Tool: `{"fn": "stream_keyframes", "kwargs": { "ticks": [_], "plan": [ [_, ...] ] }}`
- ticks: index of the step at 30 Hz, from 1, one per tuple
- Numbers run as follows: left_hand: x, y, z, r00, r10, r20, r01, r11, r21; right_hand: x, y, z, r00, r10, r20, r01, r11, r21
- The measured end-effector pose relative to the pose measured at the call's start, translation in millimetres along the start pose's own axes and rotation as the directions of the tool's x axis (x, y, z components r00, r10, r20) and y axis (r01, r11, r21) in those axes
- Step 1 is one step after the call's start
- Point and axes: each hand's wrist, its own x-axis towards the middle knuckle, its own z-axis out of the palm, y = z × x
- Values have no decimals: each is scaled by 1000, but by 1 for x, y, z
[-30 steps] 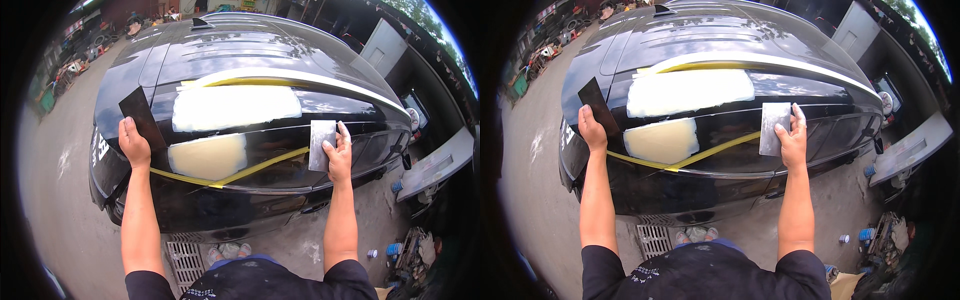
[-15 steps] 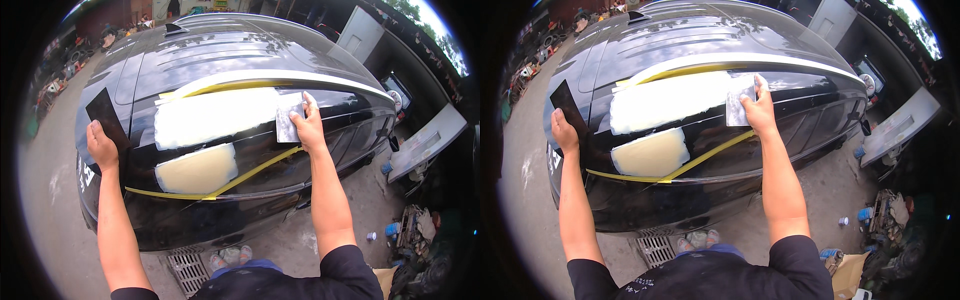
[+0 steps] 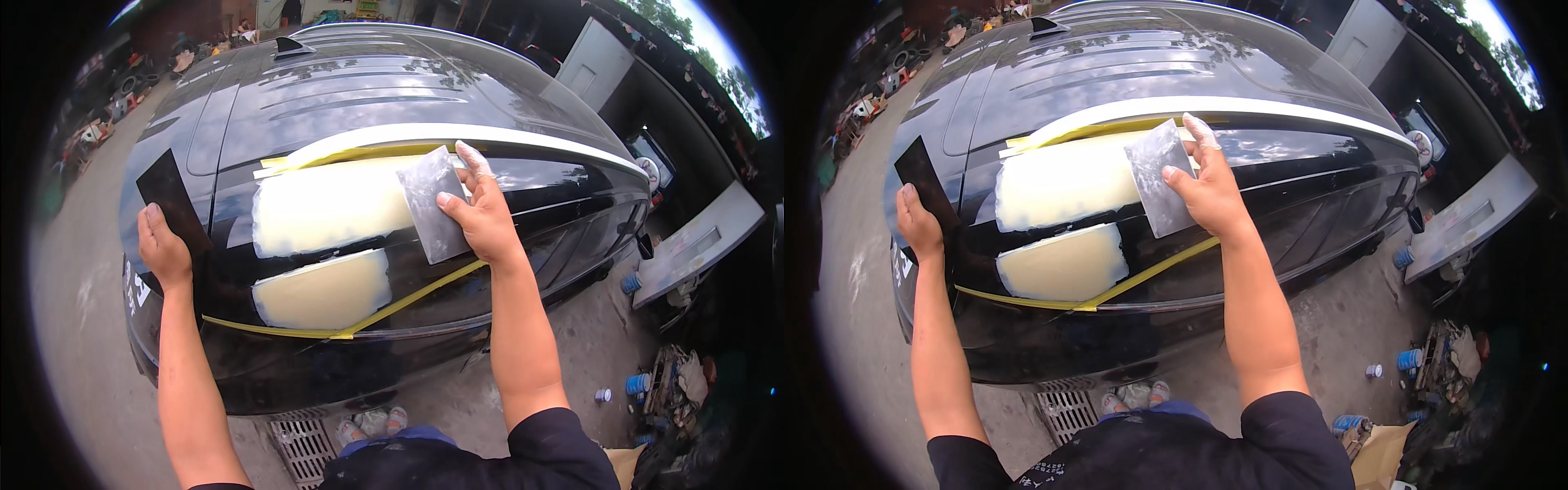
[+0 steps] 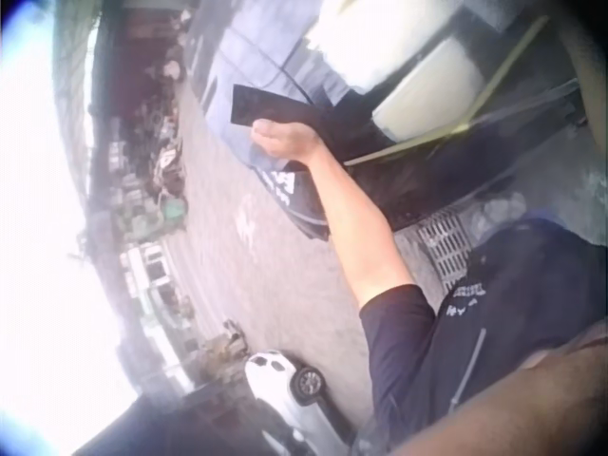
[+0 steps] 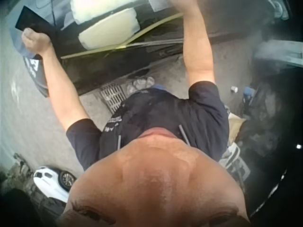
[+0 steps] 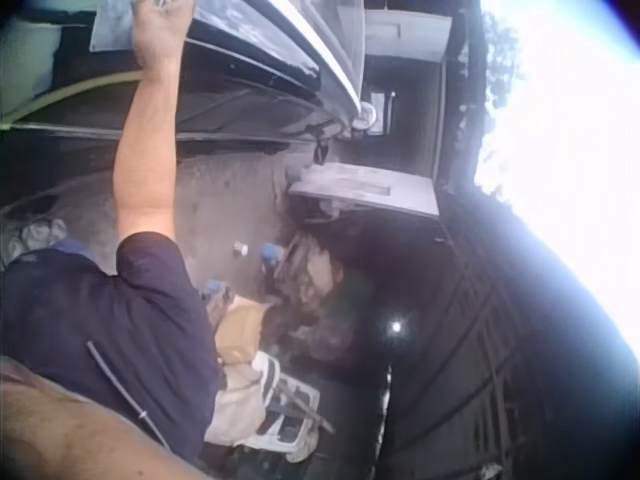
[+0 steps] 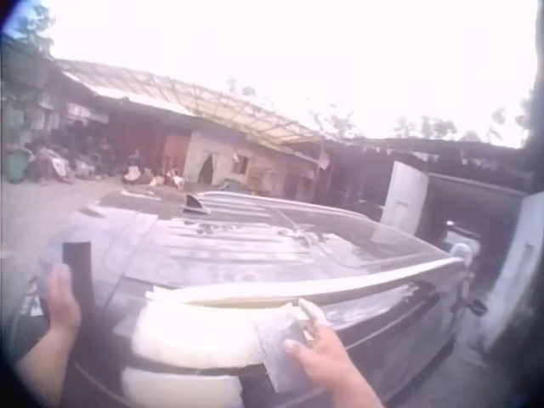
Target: The person retrieves sanding blocks and walks to a black car. They sand a taped-off section on the side of the car, then move to the rear trunk area and continue sanding the filled surface.
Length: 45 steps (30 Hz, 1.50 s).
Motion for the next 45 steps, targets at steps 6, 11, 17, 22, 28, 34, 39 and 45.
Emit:
{"fn": "stream_keyframes", "kwargs": {
  "ticks": [6, 11, 17, 22, 28, 34, 39, 45],
  "plan": [
    [-1, 3, 1, 1000, -3, -19, 3, 1000, -17, 10, -4, -55, 927, 136, -349, -123, 991, 59],
    [-2, 3, 3, 999, 2, -33, -2, 1000, 20, 19, 20, -19, 949, 11, -315, -73, 980, -185],
    [-2, 9, 1, 998, 40, -39, -39, 999, 10, 24, 20, 11, 957, -90, -275, -25, 921, -389],
    [-2, 7, 1, 1000, 14, -23, -14, 1000, -5, 24, 21, 21, 943, -153, -296, -11, 874, -486],
    [-2, 4, 0, 996, -67, 56, 68, 998, -13, 24, 21, 16, 960, -5, -280, -83, 950, -301],
    [-1, 7, -4, 998, -46, 50, 47, 999, -9, 26, 11, 17, 957, 8, -291, -124, 916, -381],
    [-3, 8, 1, 997, -44, 58, 45, 999, -10, 21, 12, 56, 987, -84, -138, 9, 883, -469],
    [-1, 6, -3, 998, -38, 55, 38, 999, 4, 24, 10, 32, 959, -38, -282, -80, 915, -396]
  ]
}}
